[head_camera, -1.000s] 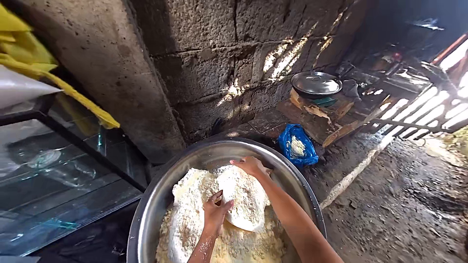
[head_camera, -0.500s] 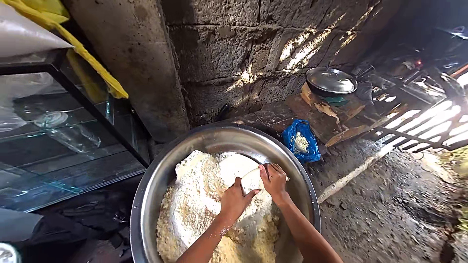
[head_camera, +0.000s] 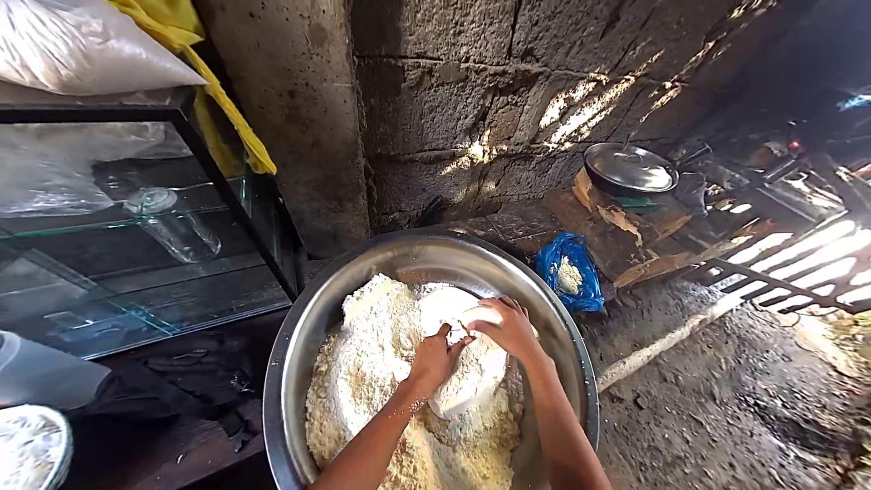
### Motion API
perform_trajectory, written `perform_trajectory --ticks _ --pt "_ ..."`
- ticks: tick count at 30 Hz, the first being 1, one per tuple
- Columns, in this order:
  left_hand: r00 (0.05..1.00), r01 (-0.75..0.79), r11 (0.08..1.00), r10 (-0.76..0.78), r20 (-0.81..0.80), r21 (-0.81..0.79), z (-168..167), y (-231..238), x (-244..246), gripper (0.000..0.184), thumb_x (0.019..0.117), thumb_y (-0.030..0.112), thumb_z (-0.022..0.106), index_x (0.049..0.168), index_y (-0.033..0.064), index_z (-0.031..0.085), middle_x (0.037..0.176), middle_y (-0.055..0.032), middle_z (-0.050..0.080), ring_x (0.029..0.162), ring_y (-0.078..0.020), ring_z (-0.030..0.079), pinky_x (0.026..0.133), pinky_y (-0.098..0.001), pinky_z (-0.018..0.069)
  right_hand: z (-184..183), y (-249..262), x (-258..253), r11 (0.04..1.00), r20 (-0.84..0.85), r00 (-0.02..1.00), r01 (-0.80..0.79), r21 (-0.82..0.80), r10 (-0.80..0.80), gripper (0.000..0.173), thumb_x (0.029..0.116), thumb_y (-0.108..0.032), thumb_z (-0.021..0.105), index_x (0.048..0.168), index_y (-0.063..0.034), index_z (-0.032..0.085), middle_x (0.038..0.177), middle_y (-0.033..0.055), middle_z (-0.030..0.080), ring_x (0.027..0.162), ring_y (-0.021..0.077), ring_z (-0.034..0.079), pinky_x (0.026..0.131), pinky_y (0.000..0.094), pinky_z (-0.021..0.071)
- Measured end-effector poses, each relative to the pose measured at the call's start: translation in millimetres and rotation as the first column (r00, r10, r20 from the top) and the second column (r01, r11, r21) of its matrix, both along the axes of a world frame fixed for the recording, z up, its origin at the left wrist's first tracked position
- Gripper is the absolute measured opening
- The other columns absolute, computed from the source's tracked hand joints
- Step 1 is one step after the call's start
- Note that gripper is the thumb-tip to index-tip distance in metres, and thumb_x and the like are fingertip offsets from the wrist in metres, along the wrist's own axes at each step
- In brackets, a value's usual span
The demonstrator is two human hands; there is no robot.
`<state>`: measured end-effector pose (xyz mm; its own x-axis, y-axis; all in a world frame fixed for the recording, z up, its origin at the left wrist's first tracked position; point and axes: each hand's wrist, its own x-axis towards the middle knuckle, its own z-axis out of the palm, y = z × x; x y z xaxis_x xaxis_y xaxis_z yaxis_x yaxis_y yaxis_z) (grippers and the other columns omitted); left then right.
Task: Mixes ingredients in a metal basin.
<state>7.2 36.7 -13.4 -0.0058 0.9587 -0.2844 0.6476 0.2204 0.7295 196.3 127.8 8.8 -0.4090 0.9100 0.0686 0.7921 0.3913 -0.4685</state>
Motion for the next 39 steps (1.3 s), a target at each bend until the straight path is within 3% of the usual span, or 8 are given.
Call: perform_trajectory --ticks 9,12,20,25,28,31,36,39 --pt "0.997 0.074 0.995 -0.075 0.01 0.059 -0.6 0.5 -0.2 0.051 0.108 0.041 0.047 0.145 0.0054 0.051 0.107 -0.0253 0.069 0.102 -0.0408 0.068 0.095 -0.057 0.0517 30.6 28.0 5.1 0.848 0.133 0.858 -0.446 -0.286 0.496 0.076 0.0735 -0.056 0.086 0.133 -0.0152 0.062 0.129 0.0132 0.066 0.119 0.0318 0.063 0.1 0.0618 0.0476" --pt "1.0 0.025 0.992 -0.027 0.011 0.122 -4.3 3.3 -10.2 0.047 0.1077 0.028 0.05 0.147 0.0035 0.051 0.115 -0.0265 0.069 0.109 -0.0408 0.068 0.1 -0.0557 0.0499 22.9 22.1 -1.4 0.897 0.13 0.893 -0.407 -0.173 0.43 0.069 0.0788 -0.063 0.078 0.138 -0.0295 0.064 0.135 0.0027 0.066 0.124 0.0262 0.062 0.099 0.0629 0.0471" --pt "0.943 0.023 0.953 -0.122 0.31 0.303 -23.7 9.3 -9.9 0.059 0.0911 0.004 0.06 0.149 0.0142 0.051 0.14 -0.0094 0.062 0.124 -0.0235 0.063 0.106 -0.0478 0.05 -5.5 -7.7 -8.0 0.956 0.08 0.989 -0.144 0.256 0.127 0.057 0.0887 -0.06 0.069 0.129 -0.0192 0.071 0.123 0.0114 0.072 0.104 0.0341 0.07 0.08 0.0567 0.0561" --pt "0.726 -0.075 0.905 -0.238 0.645 0.419 -17.4 1.7 9.0 0.074 0.0967 0.02 0.064 0.154 -0.0062 0.026 0.15 -0.022 0.047 0.135 -0.0213 0.052 0.113 -0.0346 0.0445 1.1 -9.2 -21.9 0.875 0.039 0.977 -0.206 0.438 0.211 0.043 0.0686 0.002 0.074 0.11 -0.0073 0.075 0.104 0.0183 0.075 0.089 0.0406 0.073 0.067 0.0596 0.0563" --pt "0.659 -0.222 0.867 -0.203 0.724 0.446 -16.9 -2.1 14.0 0.083 0.0997 0.036 0.057 0.158 -0.0063 0.017 0.149 -0.0219 0.045 0.133 -0.0182 0.051 0.112 -0.0318 0.0428 -1.7 -13.9 -38.8 0.841 0.055 0.975 -0.214 0.498 0.216 0.035 0.0721 -0.006 0.073 0.107 -0.002 0.074 0.095 0.0189 0.075 0.084 0.0399 0.074 0.066 0.0583 0.0565" --pt "0.563 -0.425 0.786 -0.159 0.811 0.449 -13.5 4.6 18.0 0.064 0.1026 0.036 0.05 0.148 -0.0077 0.038 0.148 -0.0165 0.047 0.126 -0.0115 0.051 0.107 -0.0285 0.0429 2.6 -28.4 -66.4 0.855 -0.05 0.996 -0.038 0.517 0.074 0.031 0.0782 -0.017 0.068 0.102 0.0013 0.074 0.083 0.0177 0.074 0.077 0.0381 0.074 0.067 0.0572 0.0563" --pt "-0.03 -0.768 0.621 0.213 0.977 -0.159 -4.5 -0.3 23.5 0.038 0.1109 0.023 0.039 0.122 -0.0074 0.06 0.113 -0.0125 0.07 0.107 -0.0137 0.066 0.097 -0.0321 0.0536 -7.0 -62.2 -123.2 0.976 -0.315 0.936 0.195 0.101 -0.155 0.04 0.1001 -0.03 0.059 0.106 0.0051 0.076 0.096 0.0251 0.074 0.099 0.0443 0.071 0.092 0.0629 0.0508" --pt "-0.085 -0.781 0.569 0.309 0.947 -0.256 -13.7 8.5 -7.9 0.039 0.1125 0.02 0.034 0.131 -0.0048 0.058 0.12 -0.0142 0.067 0.106 -0.0158 0.065 0.094 -0.0324 0.0526 -30.3 -69.7 -142.9 0.978 -0.499 0.849 0.087 -0.191 -0.173 0.053 0.1073 -0.039 0.044 0.132 0.0052 0.061 0.117 0.023 0.069 0.114 0.031 0.065 0.102 0.0498 0.0489"
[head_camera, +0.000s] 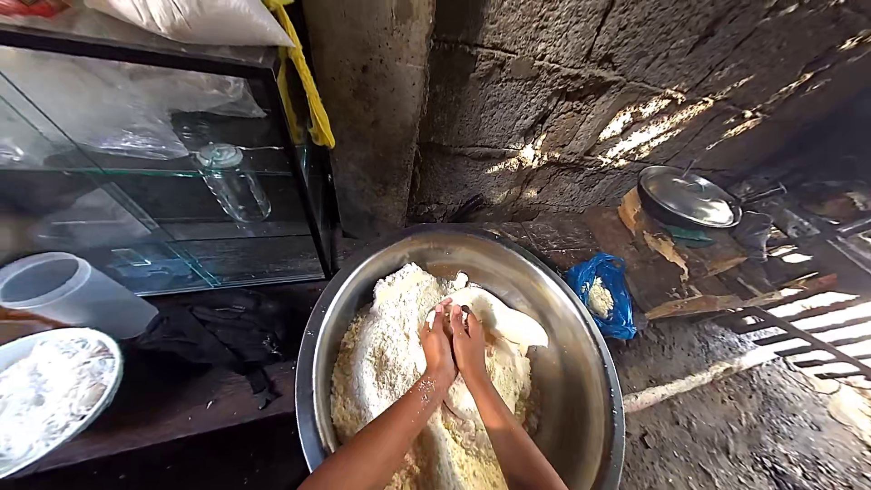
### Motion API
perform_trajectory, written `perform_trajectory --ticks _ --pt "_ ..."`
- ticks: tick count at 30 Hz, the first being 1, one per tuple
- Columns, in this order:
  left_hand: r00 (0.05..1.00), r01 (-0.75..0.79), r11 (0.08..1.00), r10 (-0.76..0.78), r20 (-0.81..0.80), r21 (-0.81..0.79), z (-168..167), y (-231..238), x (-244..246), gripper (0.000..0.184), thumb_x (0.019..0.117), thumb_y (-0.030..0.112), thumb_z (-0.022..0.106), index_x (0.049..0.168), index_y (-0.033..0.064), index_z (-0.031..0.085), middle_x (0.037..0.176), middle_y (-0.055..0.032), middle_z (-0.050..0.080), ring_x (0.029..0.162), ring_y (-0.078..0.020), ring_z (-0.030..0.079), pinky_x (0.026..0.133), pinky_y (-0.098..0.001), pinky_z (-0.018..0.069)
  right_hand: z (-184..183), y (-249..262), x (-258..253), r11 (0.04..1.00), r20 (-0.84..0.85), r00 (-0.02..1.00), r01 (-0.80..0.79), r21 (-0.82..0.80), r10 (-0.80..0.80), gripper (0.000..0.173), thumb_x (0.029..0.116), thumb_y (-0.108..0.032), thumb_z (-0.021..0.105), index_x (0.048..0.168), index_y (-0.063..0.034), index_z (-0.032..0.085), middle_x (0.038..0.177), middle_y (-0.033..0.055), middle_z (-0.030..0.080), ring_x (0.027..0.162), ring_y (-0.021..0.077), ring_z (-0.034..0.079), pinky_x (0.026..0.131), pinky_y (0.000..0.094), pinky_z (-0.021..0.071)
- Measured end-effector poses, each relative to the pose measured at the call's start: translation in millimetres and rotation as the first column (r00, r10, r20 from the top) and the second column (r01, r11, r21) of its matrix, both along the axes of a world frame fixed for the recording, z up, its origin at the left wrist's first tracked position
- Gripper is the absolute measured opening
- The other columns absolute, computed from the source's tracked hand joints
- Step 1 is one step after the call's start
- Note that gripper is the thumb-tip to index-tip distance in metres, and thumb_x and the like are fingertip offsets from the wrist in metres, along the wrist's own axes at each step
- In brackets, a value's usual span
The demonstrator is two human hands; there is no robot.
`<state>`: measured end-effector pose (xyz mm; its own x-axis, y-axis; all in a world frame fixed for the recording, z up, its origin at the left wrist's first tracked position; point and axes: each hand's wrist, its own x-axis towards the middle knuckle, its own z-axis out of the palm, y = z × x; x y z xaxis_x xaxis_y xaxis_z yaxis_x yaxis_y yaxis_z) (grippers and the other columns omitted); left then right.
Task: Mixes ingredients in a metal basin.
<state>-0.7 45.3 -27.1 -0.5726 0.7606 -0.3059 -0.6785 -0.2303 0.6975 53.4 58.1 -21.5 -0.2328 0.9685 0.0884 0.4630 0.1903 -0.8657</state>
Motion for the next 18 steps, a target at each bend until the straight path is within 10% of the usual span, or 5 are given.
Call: perform_trajectory --ticks 3,6,11,15,18 --pt "0.995 0.084 0.991 -0.089 0.038 0.107 -8.7 13.5 -39.3 0.044 0.1105 0.009 0.028 0.152 -0.0009 0.037 0.141 -0.0215 0.057 0.121 -0.0249 0.063 0.1 -0.0377 0.0531 -5.2 -13.3 -7.6 0.973 -0.123 0.966 -0.219 0.075 0.227 0.046 0.1002 -0.01 0.049 0.144 0.0039 0.05 0.146 0.0258 0.05 0.137 0.0306 0.049 0.115 0.0431 0.0421" --pt "0.972 0.127 0.975 -0.159 0.173 0.182 -9.8 15.3 -46.3 0.044 0.1102 0.006 0.026 0.154 0.0033 0.034 0.14 -0.0208 0.055 0.117 -0.0259 0.062 0.094 -0.0383 0.0538 -0.6 -9.1 -7.3 0.946 -0.048 0.974 -0.202 0.255 0.221 0.048 0.083 0.009 0.056 0.123 -0.009 0.075 0.141 0.0226 0.058 0.131 0.0326 0.055 0.109 0.0441 0.0481" --pt "0.972 0.234 0.968 -0.236 0.011 0.093 0.2 6.7 -34.6 0.037 0.1101 0.008 0.034 0.144 0.0002 0.046 0.129 -0.0144 0.063 0.108 -0.0159 0.064 0.091 -0.0308 0.0528 -5.9 14.0 -6.6 0.925 -0.132 0.98 -0.091 0.369 0.149 0.04 0.0841 0.011 0.059 0.116 -0.0046 0.077 0.123 0.02 0.069 0.116 0.0278 0.066 0.101 0.041 0.0548" --pt "0.965 0.236 0.968 -0.225 0.135 -0.079 19.3 -7.5 -17.8 0.033 0.1121 0.026 0.036 0.131 0.0075 0.055 0.096 -0.0069 0.065 0.079 -0.013 0.062 0.068 -0.0297 0.0524 3.6 18.8 -20.1 0.968 -0.149 0.985 0.123 0.219 -0.091 0.022 0.1 -0.011 0.057 0.106 0.0012 0.075 0.097 0.0143 0.075 0.094 0.0236 0.072 0.089 0.046 0.0567" --pt "0.967 0.222 0.975 -0.219 0.132 -0.01 16.0 -9.5 -12.1 0.049 0.1115 0.044 0.03 0.138 0.0117 0.056 0.107 -0.0075 0.068 0.09 -0.0154 0.066 0.075 -0.0332 0.0549 18.2 22.1 -33.0 0.97 -0.363 0.9 0.221 -0.099 -0.242 0.045 0.1107 -0.031 0.041 0.086 -0.0038 0.068 0.077 0.0044 0.066 0.075 0.0124 0.064 0.075 0.0351 0.0542"
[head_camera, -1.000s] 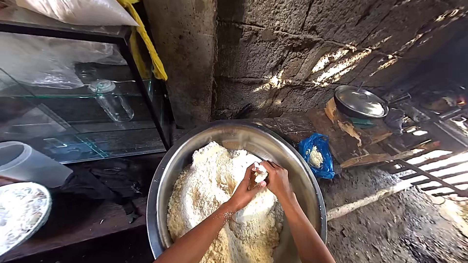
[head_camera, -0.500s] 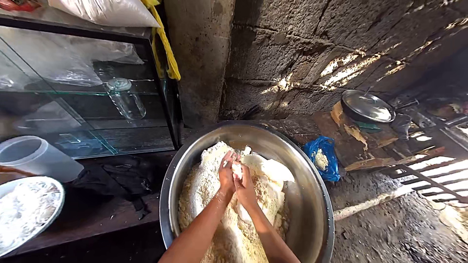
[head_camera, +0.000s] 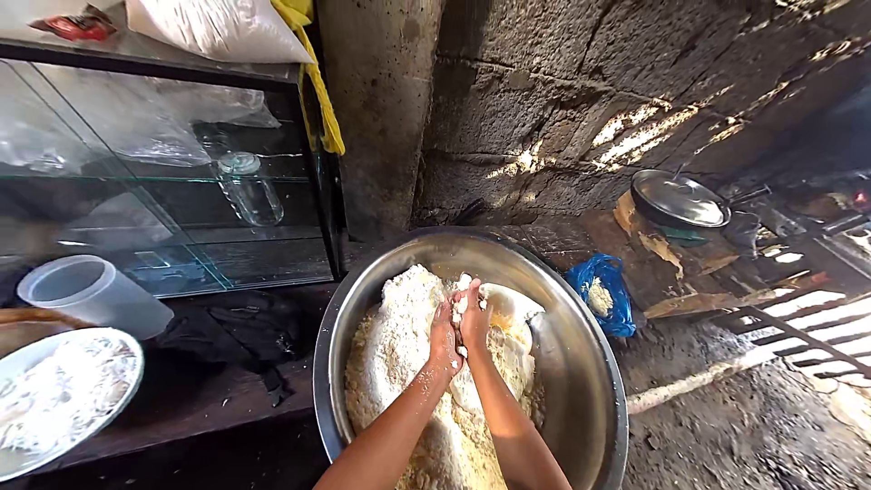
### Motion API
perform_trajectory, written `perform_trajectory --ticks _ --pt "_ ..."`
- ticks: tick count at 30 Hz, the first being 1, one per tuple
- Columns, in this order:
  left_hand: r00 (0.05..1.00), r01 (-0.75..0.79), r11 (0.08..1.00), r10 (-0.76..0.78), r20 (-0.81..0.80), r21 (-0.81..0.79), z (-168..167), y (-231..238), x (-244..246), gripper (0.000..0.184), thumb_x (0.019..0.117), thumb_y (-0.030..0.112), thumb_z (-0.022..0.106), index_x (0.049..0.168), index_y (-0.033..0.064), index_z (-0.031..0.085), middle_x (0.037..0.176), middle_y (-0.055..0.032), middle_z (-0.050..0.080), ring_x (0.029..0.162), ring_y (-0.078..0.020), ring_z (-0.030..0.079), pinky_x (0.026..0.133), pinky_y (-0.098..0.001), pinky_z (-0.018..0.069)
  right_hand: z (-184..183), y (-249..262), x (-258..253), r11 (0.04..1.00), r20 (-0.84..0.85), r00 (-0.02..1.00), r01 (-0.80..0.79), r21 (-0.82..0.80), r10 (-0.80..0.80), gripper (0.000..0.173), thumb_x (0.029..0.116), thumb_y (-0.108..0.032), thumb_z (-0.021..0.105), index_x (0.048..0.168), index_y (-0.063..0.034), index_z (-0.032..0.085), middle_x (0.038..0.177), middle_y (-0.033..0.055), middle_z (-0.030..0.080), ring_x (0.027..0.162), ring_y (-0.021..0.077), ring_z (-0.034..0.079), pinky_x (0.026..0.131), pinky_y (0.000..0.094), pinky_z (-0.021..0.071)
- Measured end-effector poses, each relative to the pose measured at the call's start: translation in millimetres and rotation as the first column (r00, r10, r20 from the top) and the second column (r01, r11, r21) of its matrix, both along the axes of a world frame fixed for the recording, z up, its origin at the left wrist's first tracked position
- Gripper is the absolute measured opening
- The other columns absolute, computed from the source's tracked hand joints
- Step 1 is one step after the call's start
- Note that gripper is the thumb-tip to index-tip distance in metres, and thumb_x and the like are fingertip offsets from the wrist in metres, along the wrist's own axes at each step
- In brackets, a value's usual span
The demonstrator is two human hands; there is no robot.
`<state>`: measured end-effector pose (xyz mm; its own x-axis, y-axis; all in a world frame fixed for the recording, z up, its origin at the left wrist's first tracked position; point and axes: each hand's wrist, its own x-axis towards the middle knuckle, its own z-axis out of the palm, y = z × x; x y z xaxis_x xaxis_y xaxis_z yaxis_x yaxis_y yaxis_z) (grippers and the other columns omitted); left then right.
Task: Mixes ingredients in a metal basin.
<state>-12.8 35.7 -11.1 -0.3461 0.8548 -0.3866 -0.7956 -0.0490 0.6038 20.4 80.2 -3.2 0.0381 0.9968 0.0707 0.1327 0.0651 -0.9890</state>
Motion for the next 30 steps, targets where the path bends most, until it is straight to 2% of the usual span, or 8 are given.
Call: perform_trajectory --ticks 2,5,12,15,18,24,27,30 --pt "1.0 -0.014 0.998 0.015 -0.012 0.055 3.3 0.2 -13.9 0.054 0.112 0.045 0.023 0.144 0.0106 0.051 0.126 -0.0093 0.065 0.108 -0.0165 0.064 0.09 -0.0362 0.0536 -1.2 -12.2 -1.3 0.979 -0.145 0.968 -0.202 0.04 0.206 0.033 0.1089 -0.017 0.042 0.109 0.0034 0.069 0.104 0.0105 0.072 0.098 0.0128 0.066 0.091 0.033 0.0536" --pt "0.996 -0.083 0.996 0.083 -0.019 0.028 7.7 6.0 -34.3 0.036 0.1125 0.022 0.029 0.136 0.0049 0.051 0.102 -0.0064 0.065 0.084 -0.0098 0.064 0.072 -0.0278 0.0551 -3.4 -37.6 -2.4 0.901 0.165 0.904 -0.416 0.126 0.394 0.038 0.103 -0.006 0.045 0.135 -0.0042 0.065 0.141 0.0132 0.063 0.133 0.0208 0.056 0.114 0.0397 0.0434" --pt "0.991 -0.126 0.992 0.126 0.052 -0.009 -5.0 5.4 -22.1 0.028 0.1108 0.012 0.033 0.122 -0.0028 0.055 0.101 -0.013 0.065 0.088 -0.0177 0.065 0.079 -0.0347 0.0558 -17.0 -10.9 -3.0 0.875 0.371 0.918 -0.29 0.387 0.141 0.036 0.091 0.004 0.058 0.121 -0.0047 0.075 0.122 0.0155 0.073 0.121 0.0317 0.065 0.112 0.0484 0.0469" --pt "0.987 -0.097 0.995 0.101 0.125 -0.037 -3.5 5.4 -11.1 0.03 0.1111 0.016 0.038 0.126 -0.0004 0.058 0.101 -0.0126 0.068 0.088 -0.0186 0.067 0.079 -0.0361 0.0569 -21.4 9.4 0.2 0.884 0.346 0.938 -0.175 0.432 0.017 0.02 0.0978 -0.009 0.061 0.108 -0.0024 0.077 0.105 0.0121 0.076 0.104 0.0246 0.073 0.099 0.0469 0.055" --pt "0.998 -0.056 0.998 0.056 0.011 -0.004 -2.9 2.5 -0.9 0.032 0.1113 0.011 0.034 0.129 -0.0025 0.057 0.095 -0.0113 0.068 0.081 -0.0162 0.066 0.074 -0.0336 0.0568 -12.6 21.4 -0.7 0.963 0.265 0.958 0.035 0.268 -0.109 0.037 0.107 -0.028 0.05 0.094 -0.0046 0.075 0.088 0.0078 0.074 0.088 0.0202 0.07 0.084 0.048 0.0532" --pt "0.947 0.026 0.997 -0.049 -0.318 -0.077 7.7 -0.9 -25.0 0.039 0.1119 0.016 0.031 0.135 -0.0043 0.054 0.123 -0.0164 0.063 0.107 -0.017 0.062 0.093 -0.0345 0.0515 -10.6 -25.1 -5.2 0.973 0.051 0.972 -0.226 -0.037 0.228 0.045 0.1089 -0.019 0.039 0.145 0.0058 0.05 0.15 0.0246 0.049 0.141 0.0282 0.047 0.118 0.0419 0.0362" --pt "0.941 0.097 0.991 -0.121 -0.317 -0.091 7.6 5.3 -49.6 0.053 0.1141 0.033 0.022 0.144 0.0021 0.052 0.144 -0.0133 0.056 0.125 -0.0138 0.055 0.104 -0.0308 0.0432 -12.4 -54.9 -9.0 0.949 0.168 0.935 -0.313 -0.026 0.313 0.049 0.1036 -0.009 0.037 0.151 0.0013 0.047 0.153 0.0253 0.046 0.14 0.0302 0.048 0.116 0.0443 0.0392" --pt "0.991 0.02 0.999 -0.024 -0.135 -0.033 2.1 10.3 -48.2 0.053 0.1143 0.032 0.021 0.14 0.0013 0.054 0.133 -0.0128 0.063 0.116 -0.0141 0.061 0.098 -0.031 0.0487 -9.0 -48.5 -14.9 0.954 0.289 0.925 -0.283 0.098 0.245 0.047 0.0945 0.004 0.046 0.138 -0.0027 0.063 0.137 0.023 0.061 0.127 0.0319 0.06 0.108 0.0463 0.0481"
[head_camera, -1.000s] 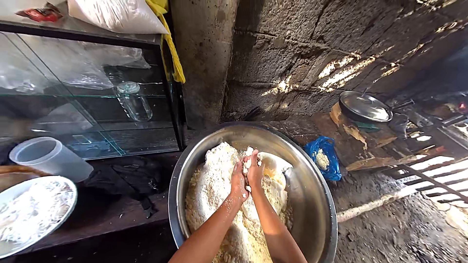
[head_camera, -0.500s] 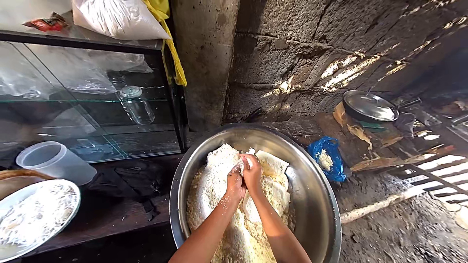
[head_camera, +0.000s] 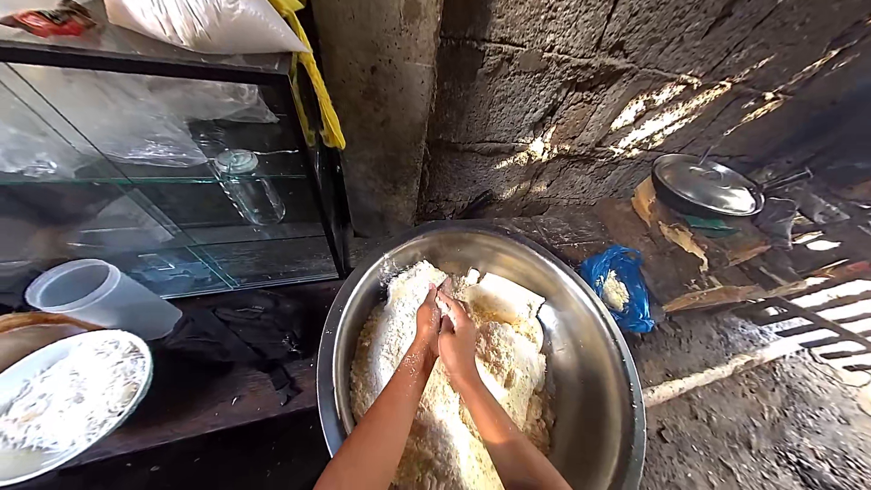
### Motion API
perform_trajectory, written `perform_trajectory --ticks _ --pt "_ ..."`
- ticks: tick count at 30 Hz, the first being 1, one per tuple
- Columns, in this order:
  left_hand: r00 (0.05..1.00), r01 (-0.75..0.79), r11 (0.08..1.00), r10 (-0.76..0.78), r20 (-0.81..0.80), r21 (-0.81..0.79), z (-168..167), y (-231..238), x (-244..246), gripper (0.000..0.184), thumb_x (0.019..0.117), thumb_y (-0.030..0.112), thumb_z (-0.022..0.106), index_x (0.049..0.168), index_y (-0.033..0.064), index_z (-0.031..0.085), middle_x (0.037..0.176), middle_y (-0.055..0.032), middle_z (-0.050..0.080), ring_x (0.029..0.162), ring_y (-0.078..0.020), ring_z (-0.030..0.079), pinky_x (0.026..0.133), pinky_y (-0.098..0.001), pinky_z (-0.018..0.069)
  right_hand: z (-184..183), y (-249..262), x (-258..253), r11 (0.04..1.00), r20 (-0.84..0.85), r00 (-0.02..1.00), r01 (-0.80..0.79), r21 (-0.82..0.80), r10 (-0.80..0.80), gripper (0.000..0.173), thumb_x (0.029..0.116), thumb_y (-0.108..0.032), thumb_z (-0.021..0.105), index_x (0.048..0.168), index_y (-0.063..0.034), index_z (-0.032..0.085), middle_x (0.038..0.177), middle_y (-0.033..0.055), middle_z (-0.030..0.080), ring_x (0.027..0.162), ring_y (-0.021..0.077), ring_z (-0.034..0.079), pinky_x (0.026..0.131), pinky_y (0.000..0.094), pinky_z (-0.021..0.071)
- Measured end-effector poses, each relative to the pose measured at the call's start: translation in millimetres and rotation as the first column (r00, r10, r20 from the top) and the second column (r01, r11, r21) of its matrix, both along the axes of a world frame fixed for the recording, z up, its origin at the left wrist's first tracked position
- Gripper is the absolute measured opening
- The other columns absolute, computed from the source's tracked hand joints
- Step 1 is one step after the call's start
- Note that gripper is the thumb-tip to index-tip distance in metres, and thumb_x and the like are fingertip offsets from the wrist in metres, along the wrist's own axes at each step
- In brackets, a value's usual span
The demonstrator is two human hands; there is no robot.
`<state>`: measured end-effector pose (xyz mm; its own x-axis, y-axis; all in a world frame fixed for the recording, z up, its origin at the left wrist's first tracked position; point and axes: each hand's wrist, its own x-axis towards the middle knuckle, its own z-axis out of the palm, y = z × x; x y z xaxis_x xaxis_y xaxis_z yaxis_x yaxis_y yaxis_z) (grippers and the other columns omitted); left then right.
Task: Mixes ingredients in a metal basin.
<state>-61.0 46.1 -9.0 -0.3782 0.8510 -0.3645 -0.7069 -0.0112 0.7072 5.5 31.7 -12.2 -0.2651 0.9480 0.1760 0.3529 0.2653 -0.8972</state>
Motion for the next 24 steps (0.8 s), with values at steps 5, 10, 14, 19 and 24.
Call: perform_trajectory --ticks 5,10,14,19,24 --pt "0.988 0.13 0.991 -0.132 -0.079 -0.029 7.2 -5.1 15.6 0.049 0.1121 0.04 0.033 0.14 0.0054 0.053 0.119 -0.0139 0.066 0.105 -0.0211 0.065 0.09 -0.041 0.0537 3.5 49.8 -6.3 0.983 -0.23 0.956 0.183 -0.007 -0.18 0.022 0.0972 -0.002 0.058 0.113 0.007 0.07 0.107 0.0166 0.073 0.103 0.0172 0.069 0.096 0.0351 0.0543" --pt "0.991 0.115 0.993 -0.113 0.066 -0.019 2.9 -3.6 13.3 0.057 0.1091 0.053 0.03 0.131 0.0088 0.058 0.104 -0.0097 0.066 0.091 -0.0196 0.064 0.081 -0.0411 0.0538 10.3 51.3 -19.6 0.883 -0.29 0.889 0.215 -0.418 -0.354 0.036 0.1067 -0.028 0.054 0.118 0.0046 0.066 0.109 0.0138 0.069 0.098 0.0147 0.065 0.091 0.0353 0.0537" --pt "0.999 0.017 0.996 -0.02 0.041 0.082 -10.7 3.7 -4.5 0.047 0.1124 0.038 0.032 0.137 0.0052 0.054 0.114 -0.0081 0.064 0.099 -0.0123 0.061 0.09 -0.0317 0.0512 -4.3 5.5 -11.1 0.985 -0.275 0.961 -0.063 -0.162 0.016 0.041 0.1057 -0.009 0.04 0.14 0.0074 0.054 0.145 0.0163 0.057 0.133 0.0142 0.054 0.113 0.0326 0.0418" --pt "0.997 0.075 0.991 -0.072 -0.031 0.11 -21.9 1.6 12.2 0.037 0.1109 0.021 0.037 0.134 -0.0011 0.056 0.12 -0.0112 0.064 0.104 -0.0123 0.061 0.093 -0.0312 0.0498 -8.6 24.6 10.0 0.987 0.093 0.989 -0.126 0.095 0.117 0.052 0.1065 -0.007 0.031 0.157 0.0039 0.033 0.162 0.0233 0.035 0.152 0.0312 0.035 0.125 0.0454 0.026" --pt "0.987 0.157 0.987 -0.158 0.011 0.033 8.1 -16.8 28.8 0.043 0.113 0.03 0.029 0.135 0.0039 0.055 0.107 -0.009 0.064 0.088 -0.0144 0.062 0.08 -0.034 0.0525 10.0 50.6 14.3 0.997 0.182 0.983 0.02 0.068 -0.032 0.05 0.1072 -0.009 0.035 0.155 0.0039 0.037 0.154 0.0261 0.046 0.142 0.0358 0.047 0.12 0.05 0.0329"
